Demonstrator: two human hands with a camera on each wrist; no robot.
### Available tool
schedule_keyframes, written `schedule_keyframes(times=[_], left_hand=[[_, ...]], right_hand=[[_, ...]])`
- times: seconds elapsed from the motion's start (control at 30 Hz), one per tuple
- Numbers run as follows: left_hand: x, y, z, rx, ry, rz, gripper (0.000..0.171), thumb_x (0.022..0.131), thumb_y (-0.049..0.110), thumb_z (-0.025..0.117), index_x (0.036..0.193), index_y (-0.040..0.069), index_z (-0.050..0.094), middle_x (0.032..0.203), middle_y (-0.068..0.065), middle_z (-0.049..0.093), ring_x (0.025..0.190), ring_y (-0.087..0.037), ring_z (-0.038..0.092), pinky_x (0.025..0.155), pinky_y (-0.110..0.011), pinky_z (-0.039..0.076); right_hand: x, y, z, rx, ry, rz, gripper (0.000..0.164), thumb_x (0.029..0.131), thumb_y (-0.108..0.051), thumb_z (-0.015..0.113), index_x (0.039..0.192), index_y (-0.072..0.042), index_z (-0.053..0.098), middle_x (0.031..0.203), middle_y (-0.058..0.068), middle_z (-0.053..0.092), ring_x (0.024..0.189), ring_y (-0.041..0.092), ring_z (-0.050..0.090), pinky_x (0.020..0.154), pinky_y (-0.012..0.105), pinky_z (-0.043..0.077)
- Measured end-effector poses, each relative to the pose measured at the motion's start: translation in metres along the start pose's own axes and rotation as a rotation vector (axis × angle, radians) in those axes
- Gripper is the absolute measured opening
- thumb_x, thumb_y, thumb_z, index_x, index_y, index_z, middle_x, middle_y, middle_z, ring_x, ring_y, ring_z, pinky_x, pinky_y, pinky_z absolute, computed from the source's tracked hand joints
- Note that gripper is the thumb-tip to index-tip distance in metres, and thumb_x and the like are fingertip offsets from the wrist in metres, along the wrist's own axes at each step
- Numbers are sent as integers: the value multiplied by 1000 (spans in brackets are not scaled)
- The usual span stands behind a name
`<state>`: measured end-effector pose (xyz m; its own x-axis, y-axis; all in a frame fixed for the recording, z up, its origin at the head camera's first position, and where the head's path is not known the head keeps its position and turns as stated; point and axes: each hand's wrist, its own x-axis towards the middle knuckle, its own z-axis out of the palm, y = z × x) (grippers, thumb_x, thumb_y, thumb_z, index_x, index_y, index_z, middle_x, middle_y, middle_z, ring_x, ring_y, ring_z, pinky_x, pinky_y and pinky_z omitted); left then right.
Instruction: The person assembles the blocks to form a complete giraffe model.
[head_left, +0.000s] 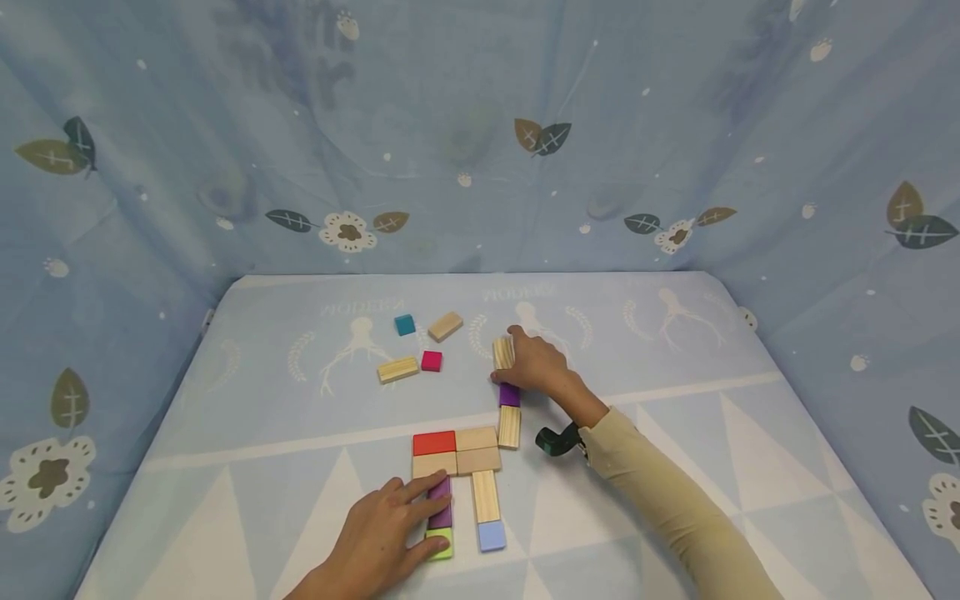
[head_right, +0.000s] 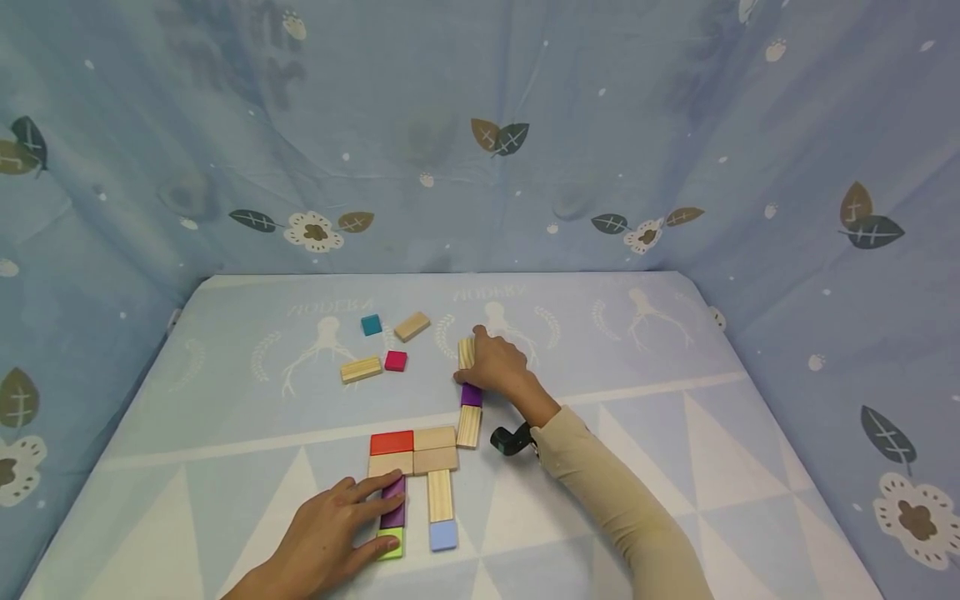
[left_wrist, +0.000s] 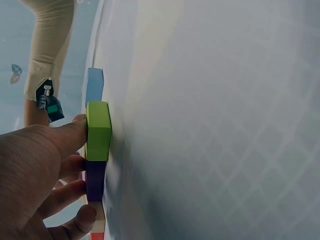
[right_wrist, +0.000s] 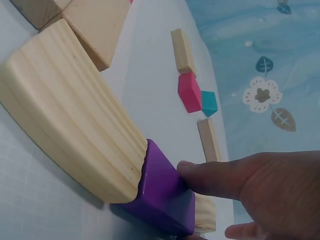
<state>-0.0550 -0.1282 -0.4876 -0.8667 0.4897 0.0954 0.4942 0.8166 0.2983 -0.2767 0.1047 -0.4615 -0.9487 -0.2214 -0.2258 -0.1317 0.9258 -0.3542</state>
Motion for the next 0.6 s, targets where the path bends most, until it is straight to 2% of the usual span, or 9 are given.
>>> schedule_keyframes(times=[0.23, 0.4, 0.6], left_hand=[[0, 0, 0, 1, -5, -7, 48, 79, 51, 77, 120, 25, 73, 136, 5, 58, 94, -22, 60, 69, -37, 52], [0, 0, 0, 0, -7, -10, 49, 79, 51, 77, 121, 25, 73, 136, 5, 58, 100, -26, 62, 73, -43, 53], [0, 0, 0, -2, -17, -17, 49, 79, 51, 76, 121, 25, 72, 136, 5, 58, 106, -31, 62, 77, -48, 53]], right_hand=[[2, 2, 5, 101, 47, -49, 100, 75, -33, 87, 152, -9, 28, 122, 20, 61, 106, 33, 59, 86, 47, 49], [3, 0, 4, 114, 69, -69, 107, 71, -28, 90, 153, -9, 24, 130, 21, 54, 108, 32, 56, 92, 48, 46], [2, -2, 5, 117, 89, -73, 111, 68, -27, 92, 154, -14, 23, 134, 20, 49, 107, 33, 56, 91, 50, 47]])
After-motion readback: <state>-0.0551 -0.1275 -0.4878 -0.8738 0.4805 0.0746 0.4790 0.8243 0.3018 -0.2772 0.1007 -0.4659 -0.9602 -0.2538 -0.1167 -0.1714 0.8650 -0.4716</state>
